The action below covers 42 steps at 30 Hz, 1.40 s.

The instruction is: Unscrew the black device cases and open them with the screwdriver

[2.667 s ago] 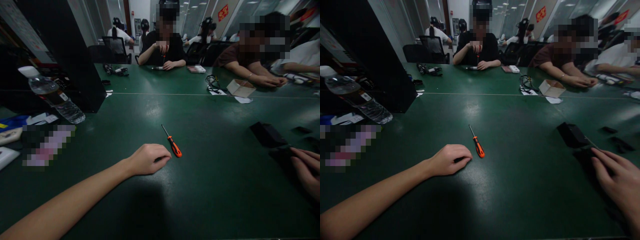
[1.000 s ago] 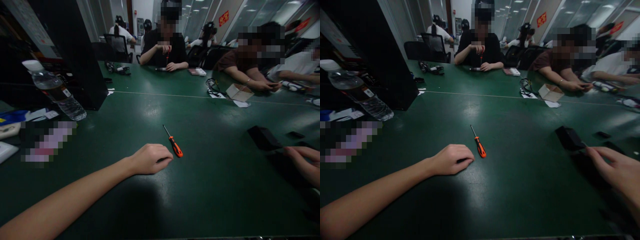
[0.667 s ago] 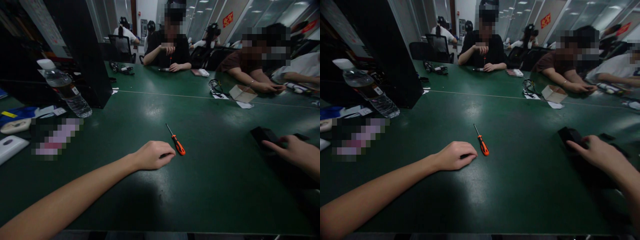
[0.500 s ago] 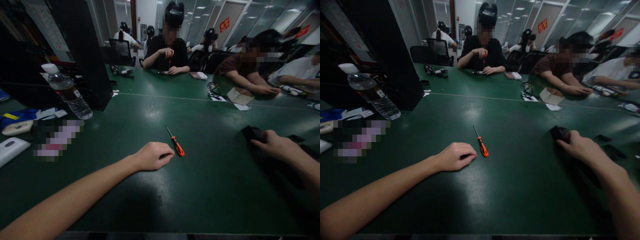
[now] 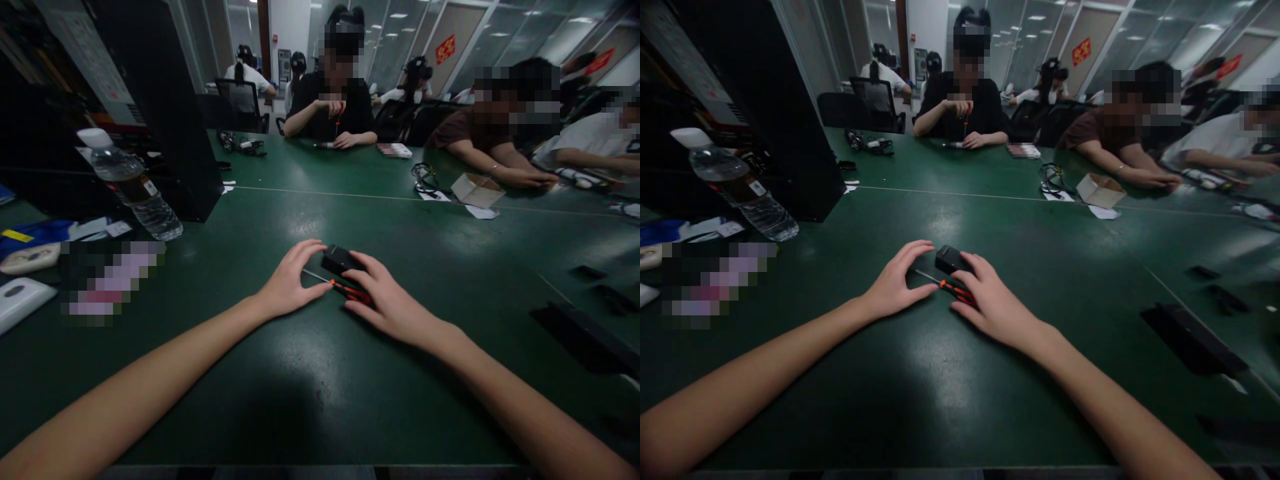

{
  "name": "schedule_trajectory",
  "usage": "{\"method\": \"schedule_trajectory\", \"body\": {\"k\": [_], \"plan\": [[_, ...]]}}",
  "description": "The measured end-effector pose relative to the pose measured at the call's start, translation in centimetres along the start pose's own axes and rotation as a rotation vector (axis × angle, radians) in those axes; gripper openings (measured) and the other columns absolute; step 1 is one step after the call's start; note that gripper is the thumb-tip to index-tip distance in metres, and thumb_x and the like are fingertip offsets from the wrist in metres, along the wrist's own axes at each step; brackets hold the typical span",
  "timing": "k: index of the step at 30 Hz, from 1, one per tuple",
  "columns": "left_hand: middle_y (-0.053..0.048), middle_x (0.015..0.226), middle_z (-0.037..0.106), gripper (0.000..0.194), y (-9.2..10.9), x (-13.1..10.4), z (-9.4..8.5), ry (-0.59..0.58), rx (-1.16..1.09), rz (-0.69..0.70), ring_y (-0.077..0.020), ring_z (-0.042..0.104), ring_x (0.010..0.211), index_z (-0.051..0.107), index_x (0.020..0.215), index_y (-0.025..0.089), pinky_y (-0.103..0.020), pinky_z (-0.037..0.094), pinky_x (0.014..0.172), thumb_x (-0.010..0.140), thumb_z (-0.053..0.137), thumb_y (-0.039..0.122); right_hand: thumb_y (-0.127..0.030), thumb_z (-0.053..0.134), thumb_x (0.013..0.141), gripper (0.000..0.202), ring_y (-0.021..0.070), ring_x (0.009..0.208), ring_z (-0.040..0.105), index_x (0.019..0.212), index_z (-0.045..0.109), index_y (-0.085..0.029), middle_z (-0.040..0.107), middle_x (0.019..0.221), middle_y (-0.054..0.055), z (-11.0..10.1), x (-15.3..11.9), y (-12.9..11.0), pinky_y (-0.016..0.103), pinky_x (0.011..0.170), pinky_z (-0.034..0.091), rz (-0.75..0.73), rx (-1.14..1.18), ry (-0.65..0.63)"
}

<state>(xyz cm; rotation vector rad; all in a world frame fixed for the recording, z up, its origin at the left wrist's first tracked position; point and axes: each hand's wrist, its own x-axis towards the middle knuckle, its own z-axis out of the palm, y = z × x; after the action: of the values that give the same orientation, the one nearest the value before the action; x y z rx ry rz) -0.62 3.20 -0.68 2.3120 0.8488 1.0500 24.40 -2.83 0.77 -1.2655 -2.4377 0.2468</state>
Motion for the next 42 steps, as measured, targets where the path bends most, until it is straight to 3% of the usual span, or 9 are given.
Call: {"method": "schedule_trajectory", "body": {"k": [4, 6, 11, 15, 19, 30, 36, 39, 42], "plan": [[-0.015, 0.144, 0.056, 0.063, -1.6, 0.6, -1.7, -0.061, -0.044, -0.002, -0.0322, 0.052, 0.136, 0.054, 0.137, 0.021, -0.051, 0.041, 0.116, 0.083, 0.078, 0.042, -0.026, 0.055, 0.098, 0.029, 0.0370, 0.157, 0.009, 0.126, 0.060, -0.018, 0.029, 0.163, 0.018, 2.5, 0.3, -2.9, 0.060, 0.122, 0.032, -0.177, -0.029, -0.033], [-0.014, 0.138, 0.059, 0.057, -1.8, 0.7, -2.1, -0.115, -0.062, 0.008, -0.0306, 0.056, 0.131, 0.059, 0.133, 0.021, -0.048, 0.044, 0.113, 0.084, 0.077, 0.044, -0.023, 0.051, 0.100, 0.027, 0.0348, 0.156, 0.015, 0.124, 0.061, -0.017, 0.033, 0.161, 0.018, 2.8, -0.1, -3.2, 0.057, 0.120, 0.036, -0.238, -0.011, -0.027], [-0.010, 0.125, 0.063, 0.048, -1.6, 0.6, -2.2, -0.177, 0.015, 0.013, -0.0286, 0.059, 0.120, 0.067, 0.125, 0.023, -0.045, 0.047, 0.106, 0.083, 0.077, 0.046, -0.024, 0.052, 0.100, 0.033, 0.0299, 0.142, 0.046, 0.132, 0.058, -0.019, 0.043, 0.154, 0.019, 1.8, -1.0, -1.8, 0.050, 0.110, 0.050, -0.285, -0.011, -0.012], [-0.007, 0.114, 0.068, 0.040, -1.3, 0.6, -2.1, -0.236, 0.045, 0.045, -0.0246, 0.061, 0.108, 0.070, 0.118, 0.022, -0.041, 0.049, 0.099, 0.086, 0.075, 0.046, -0.029, 0.053, 0.100, 0.043, 0.0287, 0.136, 0.052, 0.142, 0.050, -0.022, 0.045, 0.153, 0.019, 1.1, -1.2, -0.5, 0.047, 0.106, 0.053, -0.236, 0.001, -0.033], [-0.008, 0.113, 0.067, 0.039, -1.1, 0.6, -2.1, -0.209, 0.081, 0.040, -0.0254, 0.060, 0.109, 0.069, 0.116, 0.021, -0.041, 0.048, 0.098, 0.086, 0.075, 0.046, -0.031, 0.054, 0.099, 0.054, 0.0269, 0.133, 0.056, 0.151, 0.039, -0.024, 0.044, 0.154, 0.016, 0.7, -1.1, -0.1, 0.046, 0.107, 0.053, -0.122, 0.101, -0.024], [-0.009, 0.109, 0.067, 0.038, -0.7, 0.3, -1.6, -0.234, 0.005, 0.007, -0.0243, 0.064, 0.101, 0.061, 0.104, 0.017, -0.038, 0.051, 0.089, 0.083, 0.077, 0.045, -0.038, 0.056, 0.100, 0.052, 0.0261, 0.134, 0.054, 0.147, 0.040, -0.024, 0.046, 0.151, 0.016, 0.8, -1.1, 0.3, 0.046, 0.108, 0.051, -0.080, 0.155, -0.048], [-0.011, 0.118, 0.066, 0.036, 0.4, -0.4, -1.2, -0.239, 0.021, -0.034, -0.0258, 0.064, 0.108, 0.059, 0.112, 0.019, -0.041, 0.052, 0.094, 0.087, 0.073, 0.040, -0.033, 0.057, 0.099, 0.046, 0.0247, 0.126, 0.059, 0.143, 0.045, -0.025, 0.051, 0.145, 0.015, 1.2, -0.9, 0.1, 0.043, 0.104, 0.054, -0.062, 0.205, -0.018], [-0.012, 0.130, 0.062, 0.042, 0.8, -1.0, -2.3, -0.206, 0.067, -0.057, -0.0274, 0.060, 0.120, 0.057, 0.126, 0.020, -0.044, 0.049, 0.103, 0.091, 0.069, 0.040, -0.030, 0.054, 0.100, 0.043, 0.0241, 0.126, 0.060, 0.141, 0.047, -0.025, 0.052, 0.144, 0.014, 1.3, -0.9, 0.0, 0.043, 0.105, 0.054, -0.060, 0.232, -0.018], [-0.012, 0.127, 0.062, 0.036, 1.1, -2.3, -5.6, -0.143, 0.203, -0.154, -0.0266, 0.061, 0.117, 0.057, 0.124, 0.020, -0.042, 0.050, 0.102, 0.096, 0.059, 0.042, -0.030, 0.052, 0.100, 0.041, 0.0243, 0.125, 0.061, 0.140, 0.049, -0.027, 0.055, 0.143, 0.013, 1.4, -1.0, 0.1, 0.043, 0.104, 0.054, -0.053, 0.252, 0.000]]}}
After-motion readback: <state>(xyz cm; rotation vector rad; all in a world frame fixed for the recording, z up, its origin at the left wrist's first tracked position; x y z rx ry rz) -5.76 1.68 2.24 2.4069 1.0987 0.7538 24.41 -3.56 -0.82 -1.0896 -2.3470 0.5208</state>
